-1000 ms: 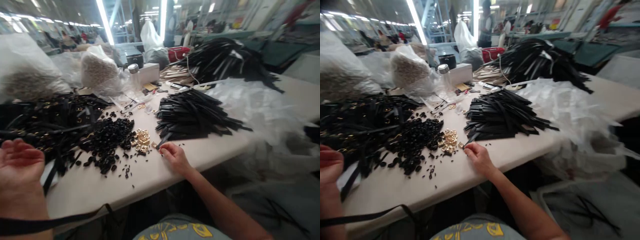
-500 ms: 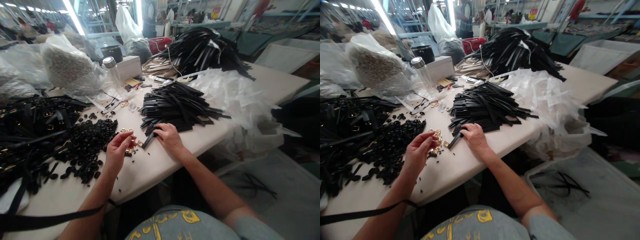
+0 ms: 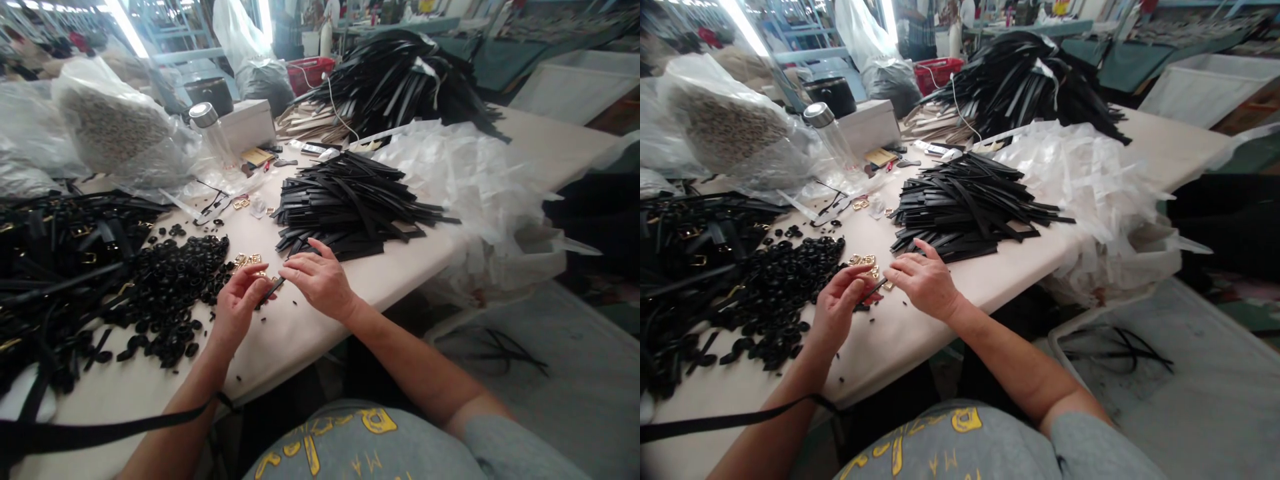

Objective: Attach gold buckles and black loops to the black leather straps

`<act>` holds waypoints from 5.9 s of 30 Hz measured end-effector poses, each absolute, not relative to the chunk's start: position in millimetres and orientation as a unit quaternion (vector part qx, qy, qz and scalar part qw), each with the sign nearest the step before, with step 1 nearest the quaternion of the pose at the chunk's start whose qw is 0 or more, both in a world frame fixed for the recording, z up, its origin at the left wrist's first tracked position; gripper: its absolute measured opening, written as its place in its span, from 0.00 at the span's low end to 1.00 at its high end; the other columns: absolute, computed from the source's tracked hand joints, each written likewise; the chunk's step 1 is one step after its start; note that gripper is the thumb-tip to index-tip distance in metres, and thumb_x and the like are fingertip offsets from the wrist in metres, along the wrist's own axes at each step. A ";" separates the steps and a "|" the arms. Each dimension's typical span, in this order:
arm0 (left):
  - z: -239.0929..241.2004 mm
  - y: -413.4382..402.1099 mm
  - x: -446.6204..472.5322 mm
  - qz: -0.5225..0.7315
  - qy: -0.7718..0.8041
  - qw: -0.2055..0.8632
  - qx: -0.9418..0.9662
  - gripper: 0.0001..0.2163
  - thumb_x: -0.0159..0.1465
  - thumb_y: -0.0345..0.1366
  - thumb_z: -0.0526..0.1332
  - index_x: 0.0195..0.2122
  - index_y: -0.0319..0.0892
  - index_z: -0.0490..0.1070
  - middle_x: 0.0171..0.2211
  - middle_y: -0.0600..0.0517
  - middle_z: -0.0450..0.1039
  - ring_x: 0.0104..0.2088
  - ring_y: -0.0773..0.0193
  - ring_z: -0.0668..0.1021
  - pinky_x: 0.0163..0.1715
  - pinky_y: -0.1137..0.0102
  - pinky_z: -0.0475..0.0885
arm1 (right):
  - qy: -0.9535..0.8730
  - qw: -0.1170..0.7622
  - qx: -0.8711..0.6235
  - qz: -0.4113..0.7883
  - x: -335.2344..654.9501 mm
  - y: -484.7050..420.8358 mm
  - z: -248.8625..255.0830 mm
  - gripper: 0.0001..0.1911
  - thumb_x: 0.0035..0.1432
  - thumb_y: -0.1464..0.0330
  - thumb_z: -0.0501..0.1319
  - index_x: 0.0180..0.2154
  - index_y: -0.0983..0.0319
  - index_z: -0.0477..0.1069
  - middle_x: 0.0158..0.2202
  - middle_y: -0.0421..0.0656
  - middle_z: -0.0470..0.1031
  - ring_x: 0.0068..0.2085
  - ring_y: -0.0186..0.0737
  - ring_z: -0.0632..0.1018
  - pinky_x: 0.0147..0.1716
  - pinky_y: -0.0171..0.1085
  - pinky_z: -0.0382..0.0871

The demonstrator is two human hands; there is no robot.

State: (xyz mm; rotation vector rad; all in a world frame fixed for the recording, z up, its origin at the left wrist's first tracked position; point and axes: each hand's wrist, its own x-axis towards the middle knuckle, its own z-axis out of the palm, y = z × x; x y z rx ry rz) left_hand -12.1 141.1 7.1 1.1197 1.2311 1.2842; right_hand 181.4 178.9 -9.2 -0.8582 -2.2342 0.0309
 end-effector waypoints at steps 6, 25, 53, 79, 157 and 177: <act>1.1 138.2 -16.0 0.520 0.482 0.545 0.447 0.11 0.55 0.38 0.72 0.36 0.42 0.75 0.26 0.53 0.77 0.21 0.69 0.77 0.22 0.76 0.71 | -0.858 0.381 -0.341 0.047 178.9 174.5 -12.1 0.13 0.68 0.72 0.53 0.47 0.57 0.75 0.46 0.41 0.81 0.48 0.39 0.78 0.67 0.49 0.50; 22.2 135.9 -17.5 0.575 0.486 0.503 0.424 0.16 0.52 0.36 0.71 0.43 0.43 0.76 0.26 0.56 0.74 0.19 0.72 0.72 0.18 0.77 0.70 | -0.796 0.467 -0.336 0.189 175.9 167.0 -8.5 0.15 0.66 0.61 0.60 0.51 0.59 0.72 0.49 0.46 0.79 0.52 0.42 0.78 0.62 0.48 0.58; 7.5 131.2 -5.9 0.485 0.466 0.625 0.396 0.18 0.56 0.37 0.70 0.48 0.44 0.76 0.26 0.55 0.73 0.18 0.74 0.69 0.17 0.79 0.63 | -0.817 0.395 -0.397 0.136 175.1 132.5 6.0 0.03 0.60 0.69 0.63 0.35 0.61 0.75 0.31 0.40 0.79 0.32 0.34 0.77 0.31 0.33 0.63; -0.3 132.1 -22.5 0.422 0.546 0.470 0.551 0.14 0.60 0.47 0.66 0.28 0.41 0.80 0.24 0.49 0.79 0.26 0.62 0.78 0.29 0.69 0.73 | -0.757 0.432 -0.438 0.222 191.6 128.4 7.0 0.03 0.54 0.73 0.67 0.33 0.61 0.76 0.29 0.38 0.78 0.29 0.32 0.75 0.30 0.31 0.64; 2.7 152.4 -13.1 0.500 0.495 0.648 0.291 0.19 0.41 0.40 0.79 0.27 0.39 0.72 0.26 0.54 0.79 0.25 0.71 0.80 0.22 0.83 0.73 | -0.762 0.437 -0.444 0.174 186.7 141.0 -22.9 0.06 0.62 0.69 0.62 0.31 0.61 0.73 0.27 0.39 0.75 0.28 0.33 0.73 0.31 0.32 0.61; 2.8 142.0 -14.9 0.440 0.437 0.707 0.339 0.17 0.45 0.38 0.78 0.31 0.40 0.74 0.24 0.55 0.76 0.21 0.74 0.76 0.22 0.83 0.70 | -0.828 0.432 -0.342 0.102 188.3 139.9 -12.8 0.12 0.68 0.64 0.58 0.33 0.62 0.73 0.26 0.40 0.73 0.27 0.33 0.71 0.27 0.33 0.57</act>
